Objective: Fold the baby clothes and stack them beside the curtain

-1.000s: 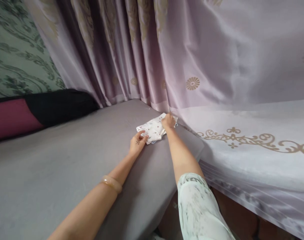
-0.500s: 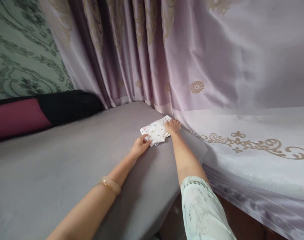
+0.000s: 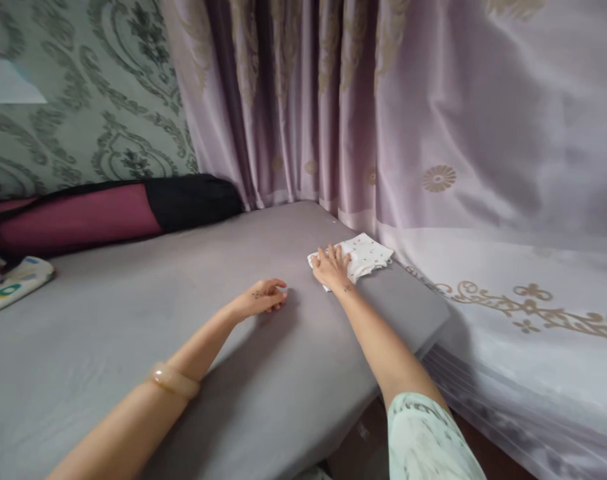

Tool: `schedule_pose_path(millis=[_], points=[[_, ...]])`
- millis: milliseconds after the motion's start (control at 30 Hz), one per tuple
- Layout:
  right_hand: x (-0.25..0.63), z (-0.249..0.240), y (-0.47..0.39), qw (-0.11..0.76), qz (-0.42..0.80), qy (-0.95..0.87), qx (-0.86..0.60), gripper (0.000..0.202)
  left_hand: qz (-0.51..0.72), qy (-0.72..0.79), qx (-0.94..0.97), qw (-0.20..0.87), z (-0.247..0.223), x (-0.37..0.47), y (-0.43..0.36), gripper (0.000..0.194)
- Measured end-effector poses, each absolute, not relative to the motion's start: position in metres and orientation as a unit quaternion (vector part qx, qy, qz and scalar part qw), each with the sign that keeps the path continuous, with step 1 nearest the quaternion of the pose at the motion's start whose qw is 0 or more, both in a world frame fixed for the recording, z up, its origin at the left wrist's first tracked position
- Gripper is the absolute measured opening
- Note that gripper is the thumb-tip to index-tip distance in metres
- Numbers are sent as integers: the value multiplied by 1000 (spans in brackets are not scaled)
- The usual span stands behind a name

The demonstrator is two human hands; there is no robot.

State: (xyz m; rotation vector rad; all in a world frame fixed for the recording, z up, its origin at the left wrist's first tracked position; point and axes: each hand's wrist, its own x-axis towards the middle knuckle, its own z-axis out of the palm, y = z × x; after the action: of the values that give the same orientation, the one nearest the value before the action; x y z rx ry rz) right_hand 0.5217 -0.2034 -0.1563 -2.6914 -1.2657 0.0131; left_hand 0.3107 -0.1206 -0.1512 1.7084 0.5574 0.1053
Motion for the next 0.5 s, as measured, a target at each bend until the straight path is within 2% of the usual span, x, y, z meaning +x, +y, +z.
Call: schedule_pose_path(millis=[300,500], points=[[536,-169,-198,33,-5,-421,-906,61,80,320,739,587,-142,223,-79,32],[547,-178,-187,43,-4,-413,-910,68,131,382,718,567,-143,160,-53,28]])
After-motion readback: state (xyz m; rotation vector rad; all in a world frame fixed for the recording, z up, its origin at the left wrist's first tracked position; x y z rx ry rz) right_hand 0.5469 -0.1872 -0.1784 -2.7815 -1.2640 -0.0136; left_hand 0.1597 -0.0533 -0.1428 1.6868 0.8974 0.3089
